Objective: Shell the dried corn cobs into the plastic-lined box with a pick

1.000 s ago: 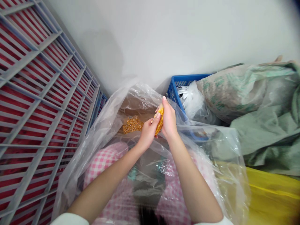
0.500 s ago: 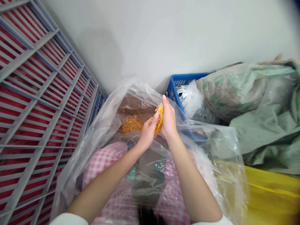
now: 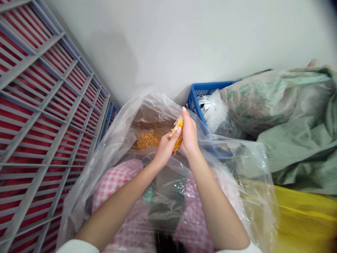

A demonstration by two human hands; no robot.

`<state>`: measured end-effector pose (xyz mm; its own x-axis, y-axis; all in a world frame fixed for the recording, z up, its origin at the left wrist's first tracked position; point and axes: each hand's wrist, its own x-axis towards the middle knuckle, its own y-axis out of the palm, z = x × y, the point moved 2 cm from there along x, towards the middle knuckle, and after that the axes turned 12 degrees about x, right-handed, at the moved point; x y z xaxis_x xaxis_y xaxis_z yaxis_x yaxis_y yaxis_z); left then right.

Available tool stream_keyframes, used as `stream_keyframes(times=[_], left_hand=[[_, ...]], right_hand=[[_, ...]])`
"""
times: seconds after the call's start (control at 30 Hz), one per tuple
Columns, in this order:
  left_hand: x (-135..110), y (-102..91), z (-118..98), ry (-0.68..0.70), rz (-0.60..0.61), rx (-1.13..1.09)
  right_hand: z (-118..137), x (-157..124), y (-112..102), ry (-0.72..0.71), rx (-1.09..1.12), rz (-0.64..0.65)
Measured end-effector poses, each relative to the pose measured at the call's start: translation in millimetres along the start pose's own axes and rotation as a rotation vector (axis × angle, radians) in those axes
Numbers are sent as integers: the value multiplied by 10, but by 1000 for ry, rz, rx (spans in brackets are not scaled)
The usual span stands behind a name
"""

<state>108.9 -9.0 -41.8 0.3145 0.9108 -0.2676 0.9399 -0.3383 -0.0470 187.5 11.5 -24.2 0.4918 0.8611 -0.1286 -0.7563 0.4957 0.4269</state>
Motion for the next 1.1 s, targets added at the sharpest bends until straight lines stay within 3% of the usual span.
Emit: stream_keyframes(times=[0.27,0.4,0.57,1.1], left_hand=[[35,-15,54,-146,-77,-123],[25,0,33,-44,29,-48],[-19,13,4,79,-10,108],[-36,-5,13,33,-46,171]], right_hand=[[-29,-24,37,18,12,19],[-10,2,8,24,5,-9],[5,29,-6,73,31,-19],[-21,18,-4,63,87,-59]])
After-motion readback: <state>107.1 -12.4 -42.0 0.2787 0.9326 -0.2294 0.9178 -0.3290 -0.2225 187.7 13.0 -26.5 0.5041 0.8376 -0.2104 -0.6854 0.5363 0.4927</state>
